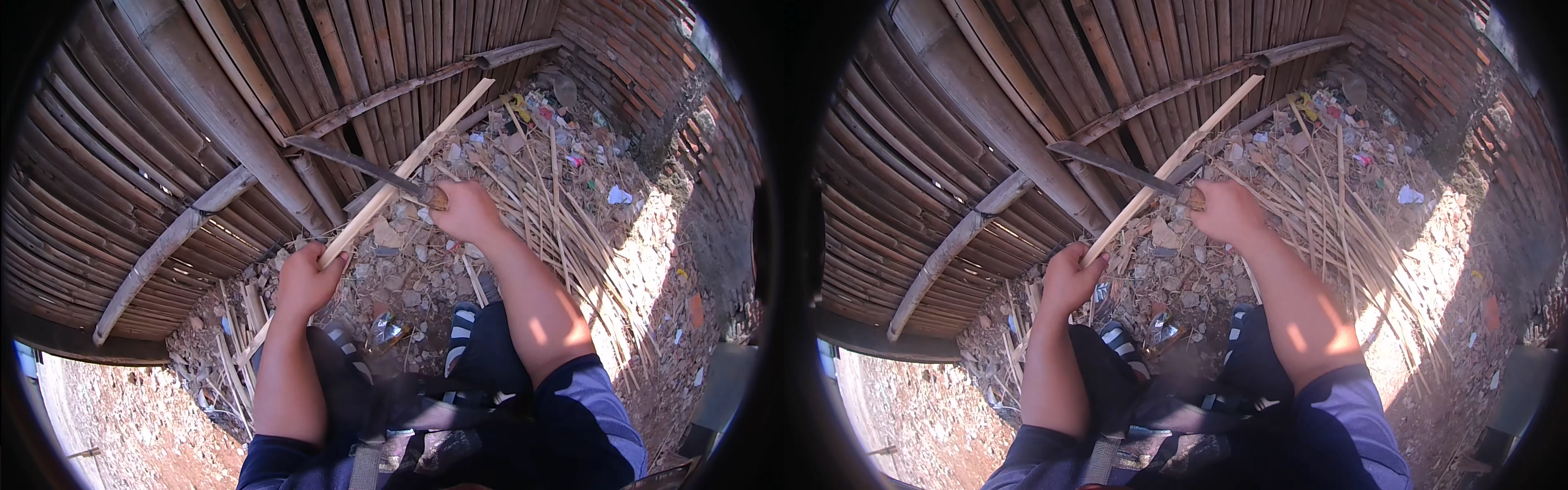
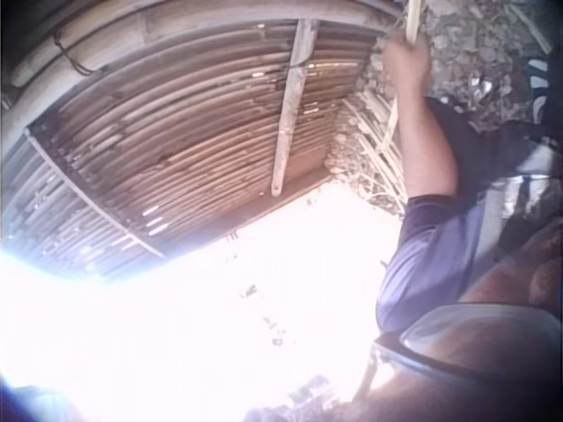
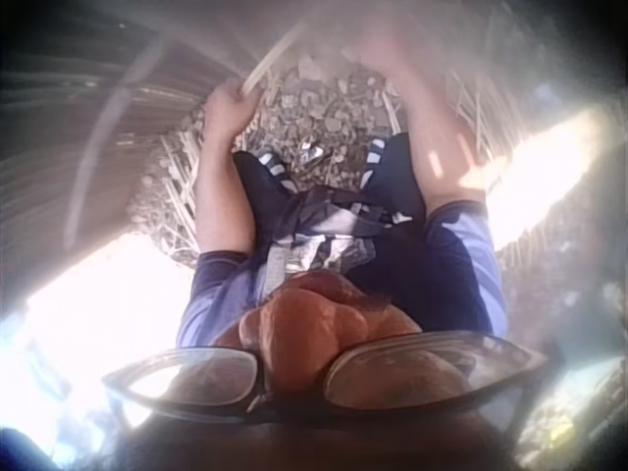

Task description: The person shaves a thin strip of bamboo using a knife while sitting on the ground, holding the strip against their leg for support.

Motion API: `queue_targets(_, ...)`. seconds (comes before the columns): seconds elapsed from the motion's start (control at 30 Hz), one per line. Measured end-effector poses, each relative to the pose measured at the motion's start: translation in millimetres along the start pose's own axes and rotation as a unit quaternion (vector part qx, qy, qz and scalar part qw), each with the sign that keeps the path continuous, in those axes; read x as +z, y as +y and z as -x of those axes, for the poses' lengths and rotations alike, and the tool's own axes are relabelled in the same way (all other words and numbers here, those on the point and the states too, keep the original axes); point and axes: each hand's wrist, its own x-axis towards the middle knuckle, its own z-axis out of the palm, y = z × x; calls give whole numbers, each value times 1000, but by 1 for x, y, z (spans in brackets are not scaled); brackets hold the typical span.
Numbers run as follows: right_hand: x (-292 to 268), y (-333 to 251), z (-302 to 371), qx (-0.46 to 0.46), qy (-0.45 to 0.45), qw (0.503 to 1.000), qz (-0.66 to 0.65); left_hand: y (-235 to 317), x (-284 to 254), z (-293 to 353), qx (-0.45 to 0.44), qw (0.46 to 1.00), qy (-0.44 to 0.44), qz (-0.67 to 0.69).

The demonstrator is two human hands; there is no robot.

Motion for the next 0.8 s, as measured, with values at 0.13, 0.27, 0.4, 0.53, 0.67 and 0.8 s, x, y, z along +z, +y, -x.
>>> queue_targets(0.13, 3, -17, 7, -114, -54, 986, 113, -12, 1, 2, 15, 1000, 16, 8)
queue_targets(0.27, 1, 35, -17, 17, 14, 999, -36, -10, -6, 2, 33, 999, 0, 25)
queue_targets(0.4, -5, 73, -26, 81, 105, 986, -97, -5, -8, 3, 20, 999, -18, 29)
queue_targets(0.53, -7, 45, -14, 32, 70, 997, -28, -14, -3, -2, 9, 999, -18, 50)
queue_targets(0.67, -3, -3, 3, -72, -11, 995, 68, -14, -3, -1, 2, 998, -16, 55)
queue_targets(0.8, 1, 6, -5, -98, -28, 992, 80, -15, -7, 5, 38, 998, -30, 41)
